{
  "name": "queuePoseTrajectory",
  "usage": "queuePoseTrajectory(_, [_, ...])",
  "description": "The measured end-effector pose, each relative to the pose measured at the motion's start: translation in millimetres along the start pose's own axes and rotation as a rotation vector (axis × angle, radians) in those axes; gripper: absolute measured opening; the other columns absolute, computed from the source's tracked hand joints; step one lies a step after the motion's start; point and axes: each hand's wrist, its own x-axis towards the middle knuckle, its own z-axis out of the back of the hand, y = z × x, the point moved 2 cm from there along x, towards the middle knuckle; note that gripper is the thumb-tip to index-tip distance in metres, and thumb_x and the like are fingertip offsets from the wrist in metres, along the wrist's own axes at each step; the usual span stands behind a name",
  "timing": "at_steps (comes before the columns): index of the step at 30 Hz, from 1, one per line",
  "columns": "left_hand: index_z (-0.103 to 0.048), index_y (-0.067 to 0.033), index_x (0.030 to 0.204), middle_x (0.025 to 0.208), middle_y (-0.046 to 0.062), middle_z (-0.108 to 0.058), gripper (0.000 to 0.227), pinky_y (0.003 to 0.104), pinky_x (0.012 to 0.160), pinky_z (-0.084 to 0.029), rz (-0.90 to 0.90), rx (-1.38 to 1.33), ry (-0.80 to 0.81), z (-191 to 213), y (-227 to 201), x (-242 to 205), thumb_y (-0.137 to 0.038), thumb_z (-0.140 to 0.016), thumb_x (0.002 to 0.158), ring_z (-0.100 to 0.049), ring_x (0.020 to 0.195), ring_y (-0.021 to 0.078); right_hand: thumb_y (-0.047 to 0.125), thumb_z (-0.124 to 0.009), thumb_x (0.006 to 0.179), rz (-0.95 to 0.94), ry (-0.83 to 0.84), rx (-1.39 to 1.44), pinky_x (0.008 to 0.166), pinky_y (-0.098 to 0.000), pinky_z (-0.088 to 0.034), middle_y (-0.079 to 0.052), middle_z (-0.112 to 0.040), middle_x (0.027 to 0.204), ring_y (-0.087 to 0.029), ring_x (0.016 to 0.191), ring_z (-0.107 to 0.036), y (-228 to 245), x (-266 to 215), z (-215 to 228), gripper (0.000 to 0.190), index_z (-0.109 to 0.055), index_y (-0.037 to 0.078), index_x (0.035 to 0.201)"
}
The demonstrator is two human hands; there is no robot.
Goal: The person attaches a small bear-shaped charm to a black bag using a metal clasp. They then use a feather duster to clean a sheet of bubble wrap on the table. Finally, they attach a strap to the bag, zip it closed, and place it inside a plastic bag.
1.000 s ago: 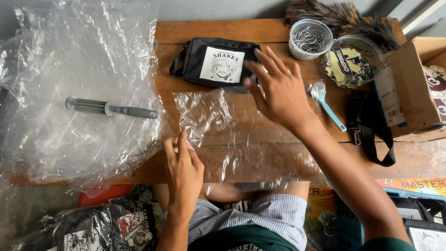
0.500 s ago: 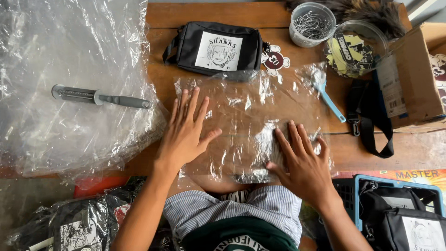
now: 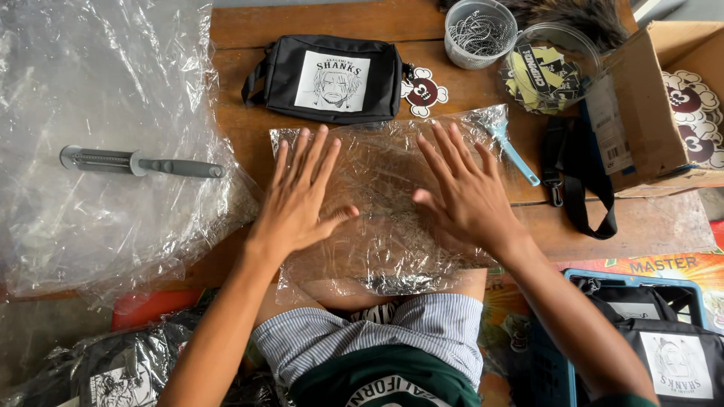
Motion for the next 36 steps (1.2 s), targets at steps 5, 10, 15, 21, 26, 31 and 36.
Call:
queuePoseTrajectory(5, [-0.024,-0.0030,0.164,0.172,0.022,-0.014,0.117,0.060,0.126,-0.013,0.010,0.072,0.009,-14.7,30.5,0.6,-0.089,-0.038,0.086,-0.016,0.157,0.0455,0.078,-0.037,0.095,0.049,0.063,-0.039,0.121,-0.0537,-0.022,-0.016,-0.028,0.171,-0.034,0.157,-0.026,-17.5,20.5,-26.6,0.095,-0.030,0.014,0.165])
queuePoseTrajectory(10, [-0.024,-0.0061,0.165,0.172,0.019,-0.018,0.125,0.058,0.128,-0.013,0.033,0.077,0.026,-13.9,38.2,5.1,-0.094,-0.045,0.078,-0.016,0.158,0.0436,0.089,-0.043,0.084,-0.001,0.113,-0.041,0.124,-0.0514,-0.020,-0.013,-0.027,0.171,-0.032,0.158,-0.024,-18.5,27.4,-30.0,0.109,-0.031,0.017,0.165])
queuePoseTrajectory(15, [-0.027,-0.0074,0.164,0.172,0.015,-0.021,0.128,0.055,0.129,-0.013,0.061,0.103,0.068,-8.2,44.1,23.8,-0.094,-0.051,0.073,-0.016,0.158,0.0408,0.087,-0.042,0.087,0.004,0.083,-0.054,0.123,-0.0517,-0.023,-0.014,-0.030,0.170,-0.033,0.157,-0.027,-26.5,43.5,-31.9,0.105,-0.034,0.015,0.164])
queuePoseTrajectory(21, [-0.032,0.0034,0.161,0.169,0.021,-0.026,0.108,0.058,0.127,-0.010,-0.034,0.063,-0.162,10.6,15.9,17.4,-0.078,-0.051,0.091,-0.018,0.157,0.0420,0.057,-0.043,0.106,0.142,-0.284,-0.080,0.118,-0.0594,-0.022,-0.022,-0.040,0.164,-0.037,0.153,-0.035,-20.3,33.0,-11.5,0.075,-0.038,0.008,0.162])
queuePoseTrajectory(26, [-0.033,-0.0002,0.160,0.168,0.024,-0.025,0.109,0.062,0.123,-0.020,-0.100,-0.048,-0.107,15.9,-15.9,-45.1,-0.080,-0.050,0.088,-0.022,0.154,0.0465,0.064,-0.034,0.103,0.087,-0.118,0.040,0.121,-0.0599,-0.018,-0.022,-0.029,0.168,-0.039,0.156,-0.025,-2.3,-17.0,3.5,0.078,-0.034,0.015,0.163])
queuePoseTrajectory(31, [-0.030,0.0035,0.159,0.168,0.025,-0.025,0.112,0.062,0.124,-0.016,-0.064,-0.014,-0.014,-10.0,-14.5,-70.2,-0.081,-0.051,0.088,-0.019,0.154,0.0484,0.072,-0.035,0.099,0.069,0.030,-0.038,0.121,-0.0550,-0.021,-0.017,-0.026,0.170,-0.033,0.158,-0.023,-5.1,-36.5,-32.3,0.085,-0.030,0.020,0.165])
queuePoseTrajectory(36, [-0.013,-0.0068,0.165,0.174,0.012,-0.011,0.106,0.051,0.128,-0.008,-0.069,0.077,-0.021,-1.6,-20.0,-69.8,-0.081,-0.029,0.092,-0.007,0.160,0.0362,0.064,-0.033,0.103,0.123,-0.043,-0.007,0.126,-0.0465,-0.012,-0.013,-0.026,0.171,-0.029,0.159,-0.021,-6.8,-36.7,-25.6,0.075,-0.030,0.020,0.164])
